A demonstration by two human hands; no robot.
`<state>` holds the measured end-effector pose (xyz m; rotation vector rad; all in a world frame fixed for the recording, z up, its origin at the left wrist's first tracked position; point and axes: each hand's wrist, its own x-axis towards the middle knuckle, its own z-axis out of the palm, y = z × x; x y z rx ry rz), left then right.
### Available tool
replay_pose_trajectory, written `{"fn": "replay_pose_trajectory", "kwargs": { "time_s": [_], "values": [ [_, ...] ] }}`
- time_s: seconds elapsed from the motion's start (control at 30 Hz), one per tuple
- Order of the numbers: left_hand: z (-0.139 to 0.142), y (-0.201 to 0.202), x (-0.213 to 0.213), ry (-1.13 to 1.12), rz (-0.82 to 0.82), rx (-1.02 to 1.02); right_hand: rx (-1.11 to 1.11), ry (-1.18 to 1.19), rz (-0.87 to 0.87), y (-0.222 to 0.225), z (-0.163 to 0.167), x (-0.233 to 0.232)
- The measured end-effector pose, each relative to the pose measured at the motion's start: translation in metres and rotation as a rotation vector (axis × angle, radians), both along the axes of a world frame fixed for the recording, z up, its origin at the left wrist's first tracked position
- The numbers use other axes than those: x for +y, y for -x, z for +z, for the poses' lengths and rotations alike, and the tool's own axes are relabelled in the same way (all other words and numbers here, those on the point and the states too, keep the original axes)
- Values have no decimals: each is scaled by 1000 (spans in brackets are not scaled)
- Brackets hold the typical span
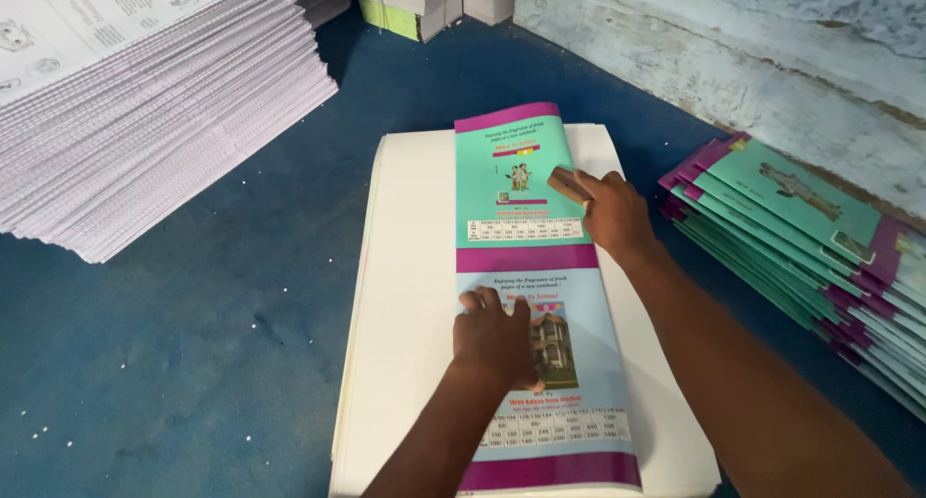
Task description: The person inserts a printed cover sheet into a stack of blank pages, folds the cover over the pages, and smooths the fold. The person repeats this process for multiple booklets, stacking the finished items to the right.
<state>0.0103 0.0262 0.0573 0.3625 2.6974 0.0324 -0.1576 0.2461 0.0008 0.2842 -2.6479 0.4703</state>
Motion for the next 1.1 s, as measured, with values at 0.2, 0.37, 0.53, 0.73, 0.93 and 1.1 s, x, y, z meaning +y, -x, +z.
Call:
{"fn": "replay_pose_trajectory", "kwargs": {
  "time_s": [0.2, 0.37, 0.53, 0.73, 0.93, 1.1],
  "values": [
    [4, -1, 0, 37, -35, -14, -30, -46, -84, 37, -5, -2],
    [7, -3, -2, 35, -45, 9, 6, -47, -81, 73, -13, -2],
    [9, 0, -5, 13, -51, 15, -53, -36, -122, 111, -15, -3],
    [7, 7, -7, -18, -47, -14, 5, -28, -123, 144, -16, -6],
    [3, 12, -9, -75, -43, -29, -15, 88, -46, 166, -11, -7],
    [3, 16, -12, -74, -52, -36, -94, 53, -160, 180, -9, -2]
  ]
}}
